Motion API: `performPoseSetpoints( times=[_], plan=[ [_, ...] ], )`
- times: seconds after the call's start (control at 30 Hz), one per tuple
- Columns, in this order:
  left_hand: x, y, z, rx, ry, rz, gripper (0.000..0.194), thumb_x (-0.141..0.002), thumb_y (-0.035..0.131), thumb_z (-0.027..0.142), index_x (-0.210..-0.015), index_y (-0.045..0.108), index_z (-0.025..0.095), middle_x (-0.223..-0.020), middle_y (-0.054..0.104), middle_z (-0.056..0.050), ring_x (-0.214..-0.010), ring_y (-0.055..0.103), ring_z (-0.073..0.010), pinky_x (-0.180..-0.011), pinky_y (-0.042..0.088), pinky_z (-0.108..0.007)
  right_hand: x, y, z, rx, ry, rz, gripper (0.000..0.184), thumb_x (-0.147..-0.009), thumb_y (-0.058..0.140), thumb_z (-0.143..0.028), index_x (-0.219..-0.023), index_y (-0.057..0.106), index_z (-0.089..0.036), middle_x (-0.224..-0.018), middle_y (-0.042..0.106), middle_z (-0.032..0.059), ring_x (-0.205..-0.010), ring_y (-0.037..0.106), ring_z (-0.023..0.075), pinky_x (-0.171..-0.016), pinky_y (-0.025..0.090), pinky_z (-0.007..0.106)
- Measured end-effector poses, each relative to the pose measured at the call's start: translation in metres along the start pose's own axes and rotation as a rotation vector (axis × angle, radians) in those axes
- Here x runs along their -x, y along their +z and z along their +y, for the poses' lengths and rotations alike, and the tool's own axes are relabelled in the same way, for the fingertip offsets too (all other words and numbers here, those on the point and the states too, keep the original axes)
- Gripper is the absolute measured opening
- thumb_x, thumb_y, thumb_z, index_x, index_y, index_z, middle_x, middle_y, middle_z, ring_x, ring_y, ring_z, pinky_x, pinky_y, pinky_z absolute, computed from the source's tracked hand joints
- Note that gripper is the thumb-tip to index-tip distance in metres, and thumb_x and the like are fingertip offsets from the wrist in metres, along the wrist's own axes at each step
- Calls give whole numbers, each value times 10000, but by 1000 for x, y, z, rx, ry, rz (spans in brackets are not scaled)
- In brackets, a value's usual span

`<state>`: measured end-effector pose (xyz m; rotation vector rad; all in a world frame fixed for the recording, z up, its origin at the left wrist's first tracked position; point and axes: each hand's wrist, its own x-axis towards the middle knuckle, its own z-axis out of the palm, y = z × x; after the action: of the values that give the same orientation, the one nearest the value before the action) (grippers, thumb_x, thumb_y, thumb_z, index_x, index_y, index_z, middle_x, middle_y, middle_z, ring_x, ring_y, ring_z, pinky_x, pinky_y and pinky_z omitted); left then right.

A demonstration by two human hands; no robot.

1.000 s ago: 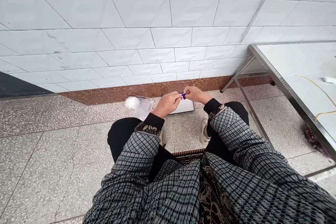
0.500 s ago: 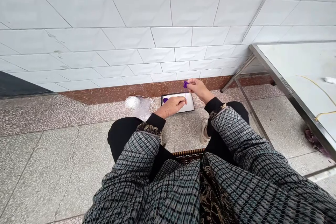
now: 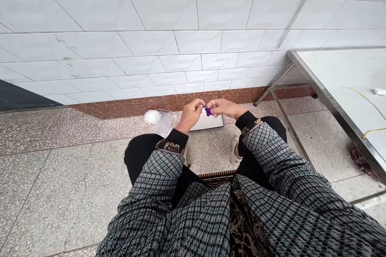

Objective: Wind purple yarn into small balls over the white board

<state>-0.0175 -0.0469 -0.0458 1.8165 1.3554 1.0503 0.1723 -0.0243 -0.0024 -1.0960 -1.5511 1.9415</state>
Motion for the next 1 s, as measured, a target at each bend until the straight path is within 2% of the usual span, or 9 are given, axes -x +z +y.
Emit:
performPoseSetpoints(
  times=[0.13, 0.23, 0.37, 0.53, 0.6, 0.67, 0.8, 0.87, 1.0],
  plan=[
    [0, 10, 2, 104, -50, 9, 182, -890, 511, 221, -974, 668, 181, -690, 619, 19, -642, 576, -143, -686, 478, -263, -3, 0, 1, -228, -27, 116, 94, -771, 719, -118, -803, 640, -159, -598, 599, -49, -533, 508, 69, -575, 456, 195],
    [2, 11, 5, -15, 1, 2, 198, -917, 501, 217, -978, 685, 175, -786, 687, -16, -754, 638, -165, -787, 501, -284, -6, 0, 1, -290, -52, 256, 123, -773, 726, -114, -799, 616, -161, -588, 586, -53, -532, 503, 69, -577, 455, 187],
    [7, 10, 7, -221, 169, -162, 228, -950, 474, 219, -937, 697, 177, -982, 745, -80, -923, 679, -214, -865, 504, -321, -11, -1, 2, -207, -87, 458, 140, -798, 678, -91, -769, 569, -174, -554, 553, -62, -505, 480, 74, -552, 420, 185],
    [11, 8, 11, -428, 289, -290, 254, -970, 466, 232, -947, 713, 178, -961, 727, -98, -872, 673, -224, -792, 503, -321, -16, -5, 8, 73, -51, 556, 172, -786, 622, -55, -725, 535, -190, -545, 509, -70, -498, 444, 89, -542, 379, 215],
    [11, 4, 13, -445, 298, -250, 253, -975, 468, 241, -947, 711, 177, -940, 712, -100, -869, 667, -224, -792, 501, -320, -16, -6, 10, 306, -23, 524, 181, -732, 653, -34, -682, 563, -182, -572, 541, -56, -540, 465, 98, -564, 374, 227],
    [9, -1, 14, -425, 272, -190, 236, -968, 479, 242, -913, 701, 183, -925, 702, -95, -876, 661, -218, -800, 499, -314, -13, -6, 11, 458, 35, 369, 184, -680, 666, -1, -647, 607, -172, -587, 577, -42, -572, 493, 107, -582, 380, 235],
    [4, -4, 9, -190, 105, -89, 121, -875, 536, 182, -880, 657, 194, -811, 661, -36, -769, 624, -178, -752, 489, -293, -4, -3, 5, 241, 144, 21, 177, -691, 645, 14, -706, 671, -160, -562, 583, -45, -535, 505, 97, -564, 413, 224],
    [1, -1, 6, 5, 1, -68, 93, -834, 547, 176, -877, 628, 193, -725, 603, 4, -664, 568, -149, -679, 475, -274, -1, -2, 2, 44, 120, 13, 142, -726, 663, -18, -755, 680, -156, -597, 610, -39, -539, 515, 81, -576, 441, 209],
    [-2, 8, 6, 261, -96, -21, 47, -789, 592, 209, -832, 588, 191, -674, 550, 35, -619, 521, -121, -627, 458, -246, -3, 2, 0, -232, 50, 163, 97, -770, 706, -80, -775, 646, -156, -586, 583, -50, -527, 499, 63, -579, 462, 182]
  ],
)
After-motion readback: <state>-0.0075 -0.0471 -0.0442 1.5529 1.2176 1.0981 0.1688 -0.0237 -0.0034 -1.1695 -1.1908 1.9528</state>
